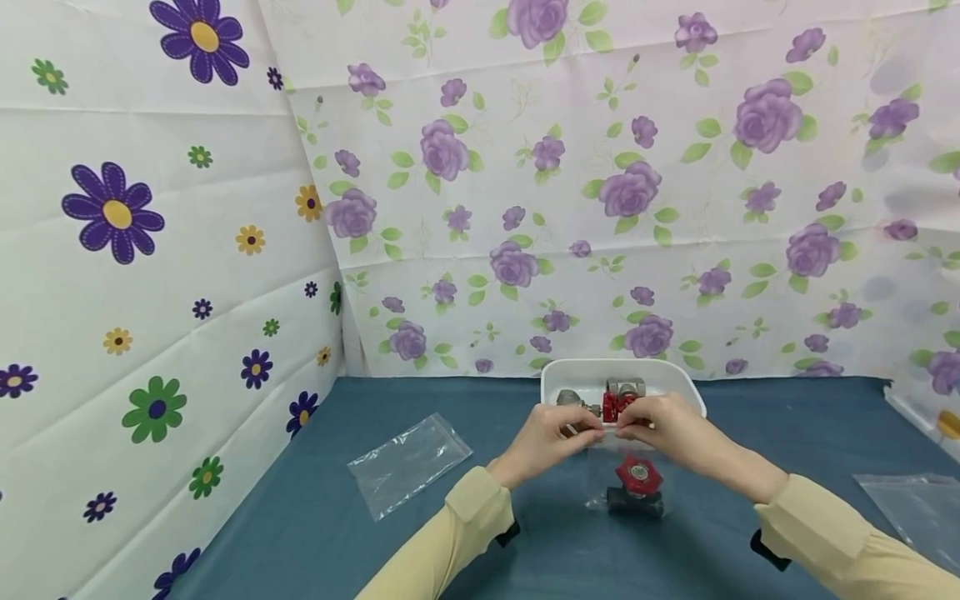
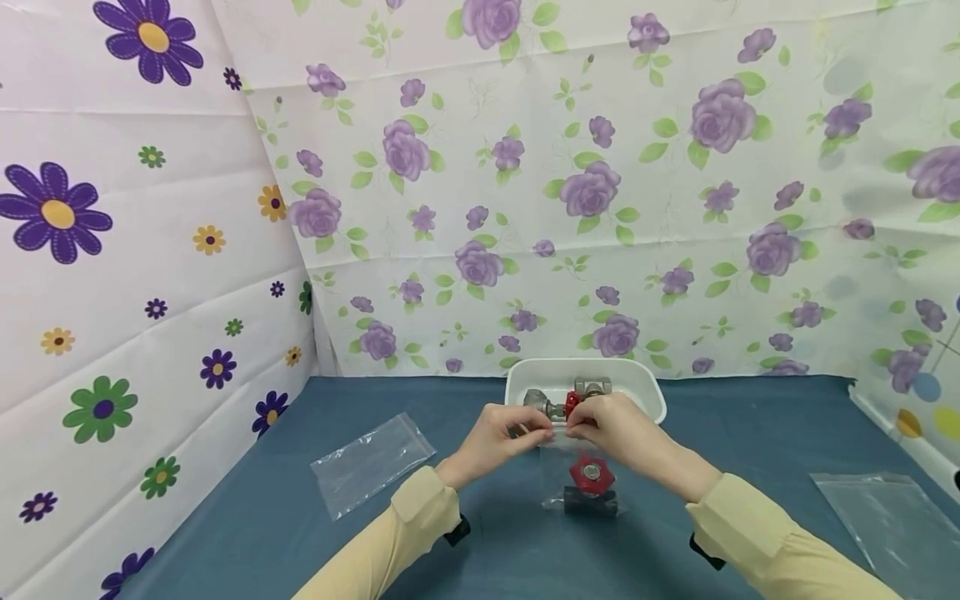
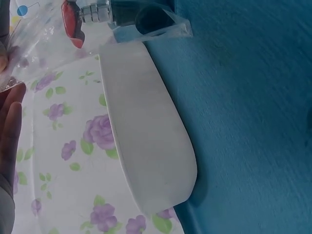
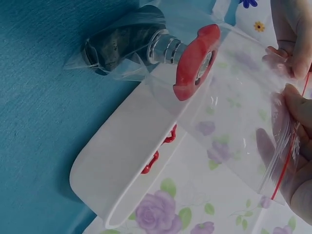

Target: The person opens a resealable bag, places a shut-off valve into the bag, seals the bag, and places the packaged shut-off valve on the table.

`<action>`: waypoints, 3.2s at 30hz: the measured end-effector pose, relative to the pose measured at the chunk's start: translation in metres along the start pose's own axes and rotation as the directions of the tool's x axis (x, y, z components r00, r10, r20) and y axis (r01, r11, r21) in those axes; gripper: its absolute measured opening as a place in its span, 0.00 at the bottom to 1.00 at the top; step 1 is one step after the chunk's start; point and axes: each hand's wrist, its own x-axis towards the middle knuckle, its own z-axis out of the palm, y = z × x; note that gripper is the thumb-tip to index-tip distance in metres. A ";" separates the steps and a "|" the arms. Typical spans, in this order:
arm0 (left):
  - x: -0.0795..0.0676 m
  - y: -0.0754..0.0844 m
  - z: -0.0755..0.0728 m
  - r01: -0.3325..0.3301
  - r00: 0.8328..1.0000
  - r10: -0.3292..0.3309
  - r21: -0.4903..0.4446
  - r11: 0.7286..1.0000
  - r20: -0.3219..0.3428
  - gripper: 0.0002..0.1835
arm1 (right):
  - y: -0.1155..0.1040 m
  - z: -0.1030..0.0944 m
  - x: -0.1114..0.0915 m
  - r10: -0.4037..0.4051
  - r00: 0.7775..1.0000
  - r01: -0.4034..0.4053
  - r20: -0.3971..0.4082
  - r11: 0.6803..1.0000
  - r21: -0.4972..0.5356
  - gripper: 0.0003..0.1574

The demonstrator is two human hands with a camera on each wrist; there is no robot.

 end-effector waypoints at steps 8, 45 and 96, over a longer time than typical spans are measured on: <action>0.003 0.010 -0.002 0.003 1.000 -0.002 0.019 1.000 -0.031 0.03 | 0.003 0.000 -0.004 0.040 0.999 -0.041 0.019 0.999 0.019 0.07; 0.001 0.001 0.000 -0.024 0.998 0.027 0.042 0.999 -0.058 0.03 | 0.014 -0.003 -0.015 0.058 0.998 -0.058 -0.031 0.998 -0.015 0.09; -0.002 -0.002 0.002 -0.004 0.998 0.007 0.062 0.998 -0.055 0.03 | 0.020 -0.005 -0.026 0.107 0.991 -0.115 -0.078 0.988 -0.105 0.12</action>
